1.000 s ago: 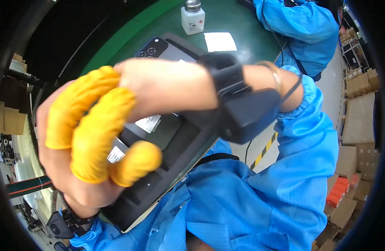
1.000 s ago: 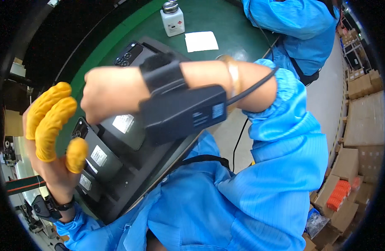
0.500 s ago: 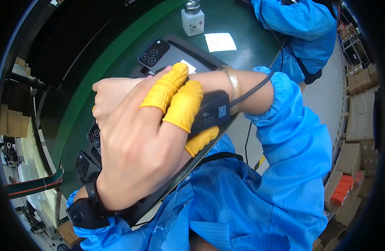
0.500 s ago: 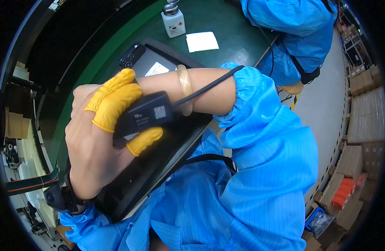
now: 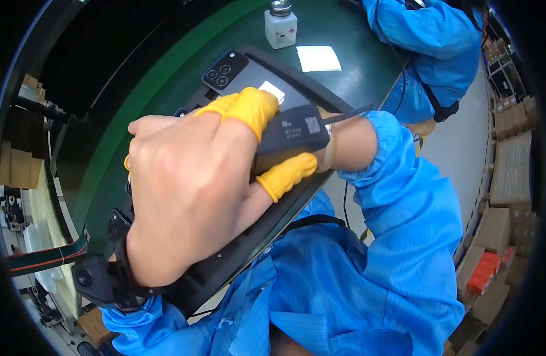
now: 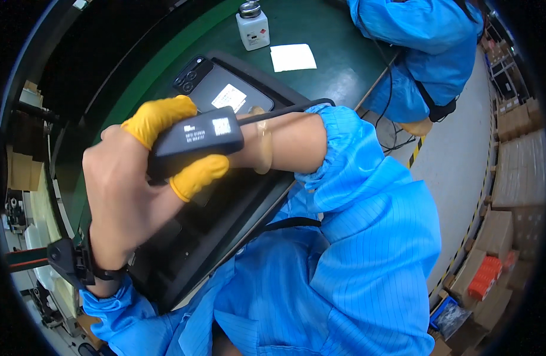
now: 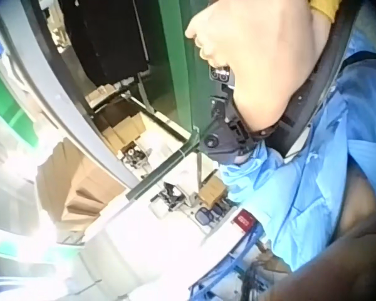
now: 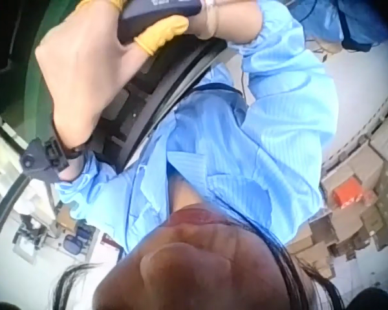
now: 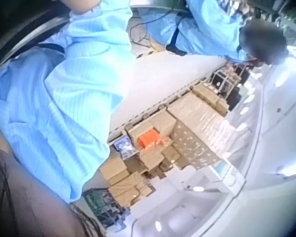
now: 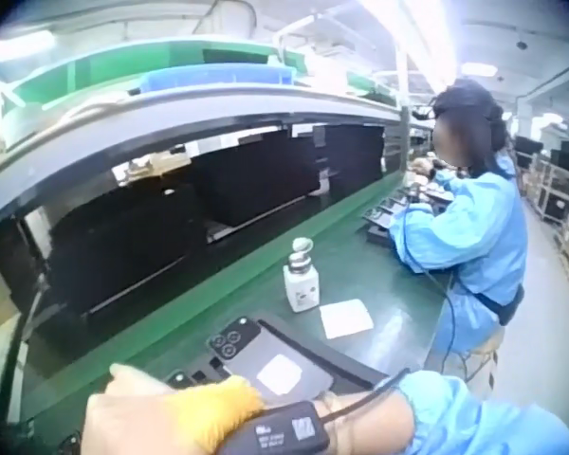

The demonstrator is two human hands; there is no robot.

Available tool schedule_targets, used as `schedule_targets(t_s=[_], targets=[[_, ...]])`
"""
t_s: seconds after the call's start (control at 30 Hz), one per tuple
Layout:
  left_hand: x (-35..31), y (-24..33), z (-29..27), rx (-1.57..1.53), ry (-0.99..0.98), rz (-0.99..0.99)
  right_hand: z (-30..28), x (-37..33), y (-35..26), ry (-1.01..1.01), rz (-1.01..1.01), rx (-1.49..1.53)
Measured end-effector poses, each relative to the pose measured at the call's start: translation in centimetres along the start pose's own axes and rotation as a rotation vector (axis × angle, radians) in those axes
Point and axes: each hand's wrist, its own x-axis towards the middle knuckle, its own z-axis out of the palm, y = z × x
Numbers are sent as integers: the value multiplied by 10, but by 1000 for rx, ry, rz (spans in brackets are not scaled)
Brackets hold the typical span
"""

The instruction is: Cleaning the camera lenses and back surface of smartphones during factory assembly using a cloth.

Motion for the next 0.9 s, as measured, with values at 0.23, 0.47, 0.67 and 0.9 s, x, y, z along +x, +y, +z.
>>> schedule_targets(t_s=[0.23, 0.47, 0.67, 0.9], targets=[[18, -8, -8, -198, -81, -132, 12, 34, 0, -24, -31, 1], [23, 0, -2, -200, -118, -27, 18, 56, 2, -71, 7, -29], [18, 17, 8, -157, -74, -2, 36, 82, -11, -79, 11, -26], [22, 19, 7, -251, -115, -36, 5, 96, -12, -261, -43, 22]])
